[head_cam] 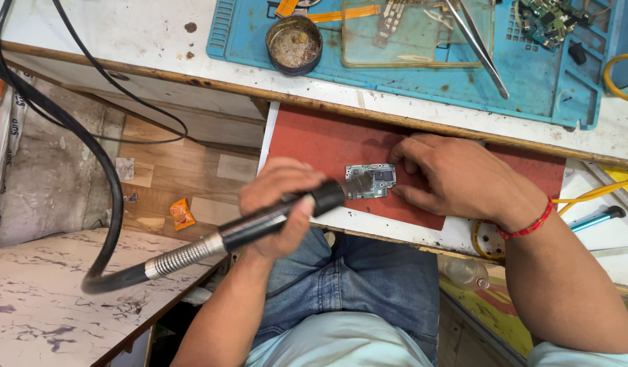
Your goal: The person holds a small circuit board on the bench with tweezers in one hand and solders its components with a soldering iron in the other. They then set the iron aside, pick up a hot air gun, and blow hot air onto the board while steadying it with the other hand.
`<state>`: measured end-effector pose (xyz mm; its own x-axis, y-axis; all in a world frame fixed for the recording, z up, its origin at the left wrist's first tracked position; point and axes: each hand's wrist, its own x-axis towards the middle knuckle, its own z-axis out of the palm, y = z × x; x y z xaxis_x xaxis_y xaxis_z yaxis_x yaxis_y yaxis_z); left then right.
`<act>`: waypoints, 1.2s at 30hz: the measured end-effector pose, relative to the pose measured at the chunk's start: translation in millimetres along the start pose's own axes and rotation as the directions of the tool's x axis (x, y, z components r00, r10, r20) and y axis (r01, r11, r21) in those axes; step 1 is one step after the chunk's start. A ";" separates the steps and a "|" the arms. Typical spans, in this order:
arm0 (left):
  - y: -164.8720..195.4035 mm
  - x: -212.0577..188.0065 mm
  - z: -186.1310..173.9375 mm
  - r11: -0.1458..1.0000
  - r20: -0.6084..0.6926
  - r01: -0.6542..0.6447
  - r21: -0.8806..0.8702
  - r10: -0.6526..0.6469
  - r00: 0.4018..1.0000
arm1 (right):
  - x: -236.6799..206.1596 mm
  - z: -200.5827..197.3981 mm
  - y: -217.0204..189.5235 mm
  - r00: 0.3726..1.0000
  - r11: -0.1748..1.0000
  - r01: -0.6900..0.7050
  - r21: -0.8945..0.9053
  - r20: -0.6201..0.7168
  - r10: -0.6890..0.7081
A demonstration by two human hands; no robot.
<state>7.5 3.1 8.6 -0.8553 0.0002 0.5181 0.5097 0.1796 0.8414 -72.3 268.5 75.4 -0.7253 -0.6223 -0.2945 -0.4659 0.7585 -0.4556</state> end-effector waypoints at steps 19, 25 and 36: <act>-2.0 -3.0 0.2 0.998 0.020 0.029 -0.057 -0.028 0.999 | -0.4 1.6 0.6 1.000 1.000 -0.027 -0.008 0.009 0.027; -1.3 -2.7 -1.8 0.995 -0.033 0.038 -0.088 -0.041 0.999 | 0.9 1.2 0.8 1.000 1.000 -0.010 0.022 0.001 0.010; -2.9 -2.0 0.5 0.999 0.024 -0.003 -0.036 0.003 1.000 | 1.9 2.4 2.1 1.000 1.000 0.004 0.025 0.002 -0.004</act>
<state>7.7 3.1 5.0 -0.8556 0.0246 0.5171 0.5149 0.1438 0.8451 -73.4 268.5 71.9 -0.7226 -0.6257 -0.2938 -0.4561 0.7509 -0.4776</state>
